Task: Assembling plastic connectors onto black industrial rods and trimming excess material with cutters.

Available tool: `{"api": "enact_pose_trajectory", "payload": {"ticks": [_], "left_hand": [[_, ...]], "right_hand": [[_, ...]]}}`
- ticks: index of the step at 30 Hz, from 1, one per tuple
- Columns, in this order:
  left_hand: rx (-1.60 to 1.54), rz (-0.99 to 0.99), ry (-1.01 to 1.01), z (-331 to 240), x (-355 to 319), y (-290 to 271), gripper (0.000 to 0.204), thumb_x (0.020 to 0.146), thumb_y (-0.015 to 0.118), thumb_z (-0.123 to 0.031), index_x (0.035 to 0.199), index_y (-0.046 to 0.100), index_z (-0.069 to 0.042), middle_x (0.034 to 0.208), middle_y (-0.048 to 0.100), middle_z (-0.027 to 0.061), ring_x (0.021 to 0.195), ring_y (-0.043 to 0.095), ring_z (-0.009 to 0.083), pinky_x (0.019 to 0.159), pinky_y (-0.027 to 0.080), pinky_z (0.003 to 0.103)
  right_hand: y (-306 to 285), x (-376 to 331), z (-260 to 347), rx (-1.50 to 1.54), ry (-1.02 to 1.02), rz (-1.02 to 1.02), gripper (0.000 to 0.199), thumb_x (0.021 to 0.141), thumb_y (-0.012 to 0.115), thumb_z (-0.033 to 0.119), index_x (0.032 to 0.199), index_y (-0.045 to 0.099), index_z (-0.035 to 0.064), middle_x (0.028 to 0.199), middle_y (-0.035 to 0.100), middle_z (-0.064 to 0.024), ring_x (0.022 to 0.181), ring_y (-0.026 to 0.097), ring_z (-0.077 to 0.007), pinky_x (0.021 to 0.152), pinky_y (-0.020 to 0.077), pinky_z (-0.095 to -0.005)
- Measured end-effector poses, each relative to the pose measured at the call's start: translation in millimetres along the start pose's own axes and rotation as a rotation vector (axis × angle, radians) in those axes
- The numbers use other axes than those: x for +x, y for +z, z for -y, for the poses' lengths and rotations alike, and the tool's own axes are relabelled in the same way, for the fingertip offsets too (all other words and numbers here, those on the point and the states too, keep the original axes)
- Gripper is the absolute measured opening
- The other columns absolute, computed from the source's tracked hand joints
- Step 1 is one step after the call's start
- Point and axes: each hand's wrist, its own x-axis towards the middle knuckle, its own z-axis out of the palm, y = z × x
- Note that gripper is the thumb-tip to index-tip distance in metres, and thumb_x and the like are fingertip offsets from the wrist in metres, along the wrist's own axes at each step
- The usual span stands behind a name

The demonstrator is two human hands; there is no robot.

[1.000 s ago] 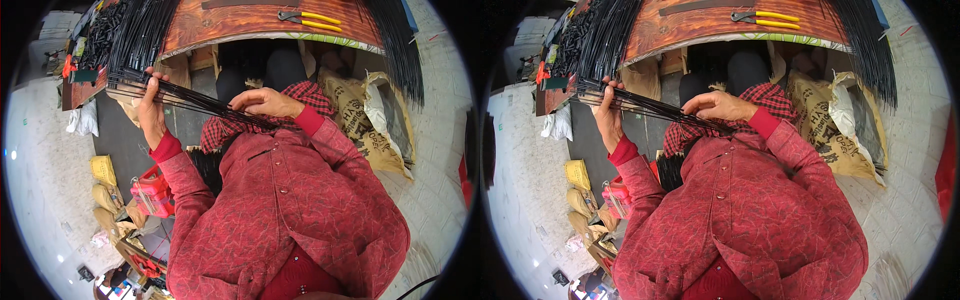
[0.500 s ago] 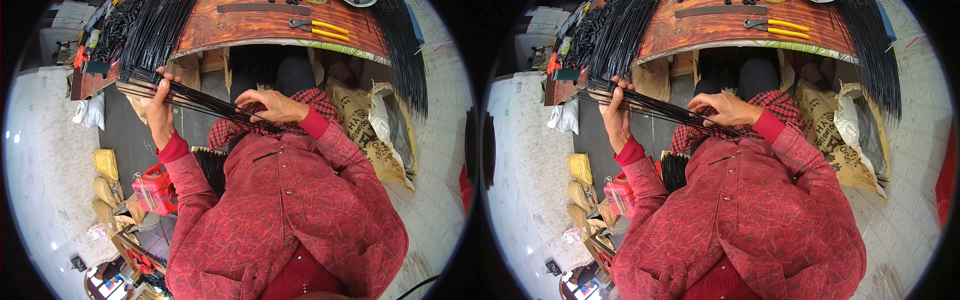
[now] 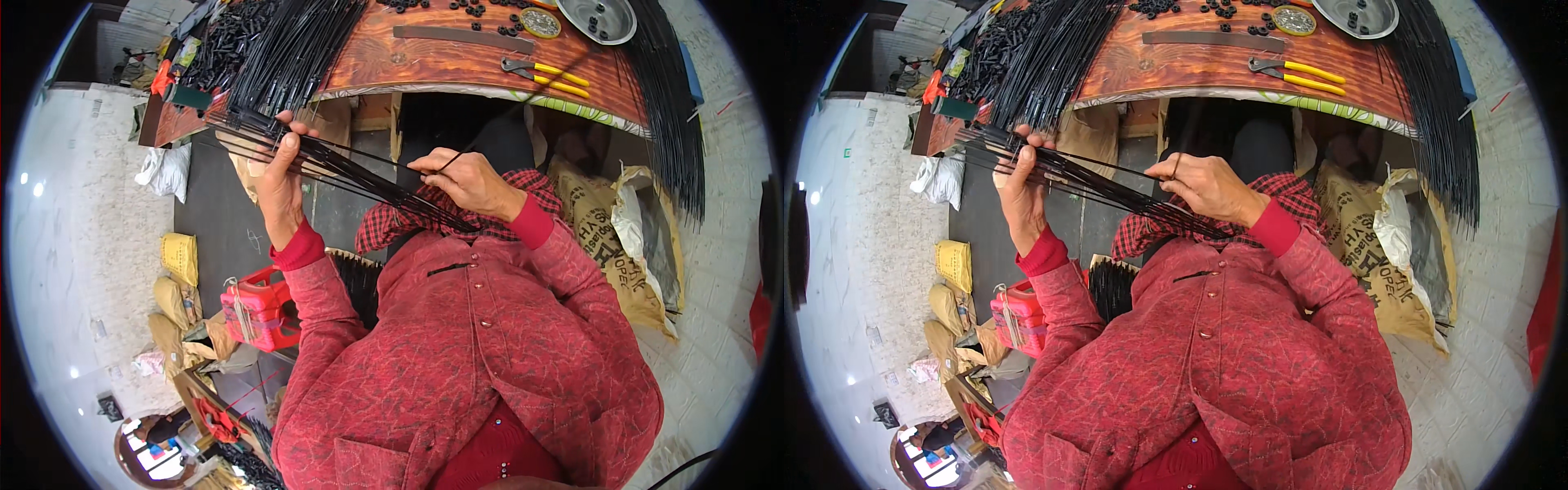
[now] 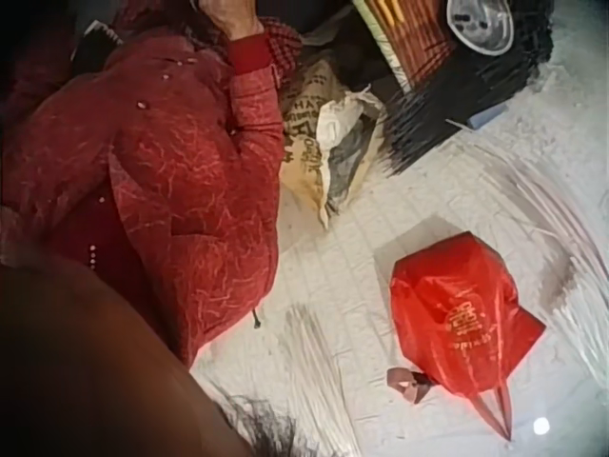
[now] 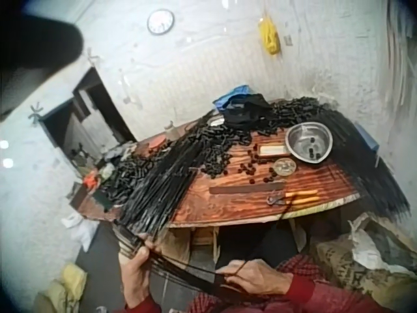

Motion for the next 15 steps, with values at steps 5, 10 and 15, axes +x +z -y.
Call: {"api": "enact_pose_trajectory", "payload": {"ticks": [5,10,15], "left_hand": [[0.048,0.006,0.063,-15.9,-9.2,4.9,0.036,0.086,0.067,-0.001,0.119,0.056,0.003,0.098,0.067,0.0103,0.090,0.065,0.0253,0.085,0.054,0.037],[0.068,0.005,0.079,-22.0,-18.3,15.4,0.040,0.083,0.069,-0.004,0.119,0.055,0.004,0.093,0.065,0.0103,0.087,0.066,0.0261,0.081,0.053,0.037],[0.095,0.078,0.104,-27.1,-21.7,31.2,0.041,0.079,0.073,-0.006,0.115,0.056,0.004,0.090,0.065,0.0121,0.083,0.066,0.0277,0.078,0.053,0.038]], "right_hand": [[-10.3,12.6,22.7,-0.178,-0.104,-0.062,0.027,0.082,0.064,0.004,0.109,0.062,0.0020,0.089,0.060,-0.0124,0.075,0.063,-0.0323,0.062,0.0499,-0.0382],[-7.3,12.1,38.4,-0.216,-0.134,0.053,0.022,0.082,0.069,0.012,0.101,0.062,0.0019,0.087,0.059,-0.0133,0.073,0.062,-0.0330,0.060,0.0496,-0.0393],[26.9,13.0,38.4,-0.285,-0.091,-0.046,0.017,0.085,0.066,0.019,0.093,0.062,0.0043,0.080,0.055,-0.0101,0.074,0.061,-0.0289,0.059,0.0481,-0.0388]]}}
